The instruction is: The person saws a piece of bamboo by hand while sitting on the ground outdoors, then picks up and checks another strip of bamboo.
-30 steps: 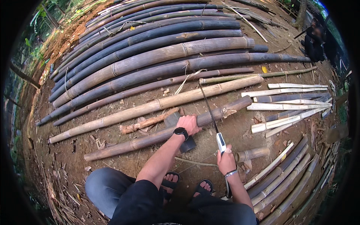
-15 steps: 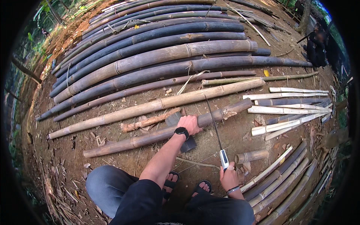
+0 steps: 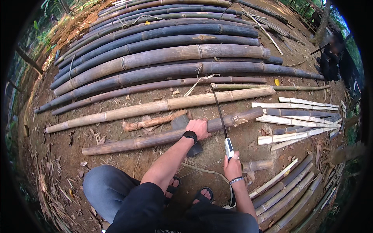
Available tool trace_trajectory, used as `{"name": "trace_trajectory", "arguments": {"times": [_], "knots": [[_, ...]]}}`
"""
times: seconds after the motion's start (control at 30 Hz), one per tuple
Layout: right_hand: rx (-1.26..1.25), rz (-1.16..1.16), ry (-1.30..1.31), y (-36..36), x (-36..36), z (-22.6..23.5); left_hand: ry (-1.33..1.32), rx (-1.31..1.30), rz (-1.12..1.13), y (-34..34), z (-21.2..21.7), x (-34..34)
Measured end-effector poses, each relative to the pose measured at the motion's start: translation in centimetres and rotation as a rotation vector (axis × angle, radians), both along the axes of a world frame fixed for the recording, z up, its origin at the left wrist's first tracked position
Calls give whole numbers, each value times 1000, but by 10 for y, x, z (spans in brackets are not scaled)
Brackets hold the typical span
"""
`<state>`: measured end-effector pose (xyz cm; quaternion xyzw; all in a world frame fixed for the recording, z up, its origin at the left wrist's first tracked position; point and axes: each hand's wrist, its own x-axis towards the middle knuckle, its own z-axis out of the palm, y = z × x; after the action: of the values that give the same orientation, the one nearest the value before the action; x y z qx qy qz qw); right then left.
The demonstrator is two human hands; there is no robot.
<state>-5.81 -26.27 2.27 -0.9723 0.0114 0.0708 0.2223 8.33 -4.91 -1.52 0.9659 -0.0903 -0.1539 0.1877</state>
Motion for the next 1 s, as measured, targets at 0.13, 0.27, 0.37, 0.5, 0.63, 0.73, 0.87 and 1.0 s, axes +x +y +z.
{"name": "trace_trajectory", "arguments": {"times": [0.13, 0.27, 0.37, 0.5, 0.63, 0.73, 0.87, 1.0], "knots": [[-11, 31, 19, -28, -73, 17, -8, -3, 38, 7, -5, 3], [-5, -29, 54, -6, 15, -1, -39, -8, 1, -8, 0, -3], [-29, 38, 47, -3, -23, 20, 42, 7, 22, 13, 4, 5], [-7, 17, -4, -29, -42, 5, -27, 2, 6, -5, 3, 0], [-7, 12, 10, -2, -6, -2, 17, -15, 3, 6, 6, 6], [-26, 5, 46, -7, -37, 8, 27, -3, 21, 5, 3, 5], [-68, -3, -78, -15, 6, -8, -10, -16, -13, -13, 1, -7], [-82, 41, 7, -7, -43, 7, 40, 26, 24, 10, 0, 5]]}}
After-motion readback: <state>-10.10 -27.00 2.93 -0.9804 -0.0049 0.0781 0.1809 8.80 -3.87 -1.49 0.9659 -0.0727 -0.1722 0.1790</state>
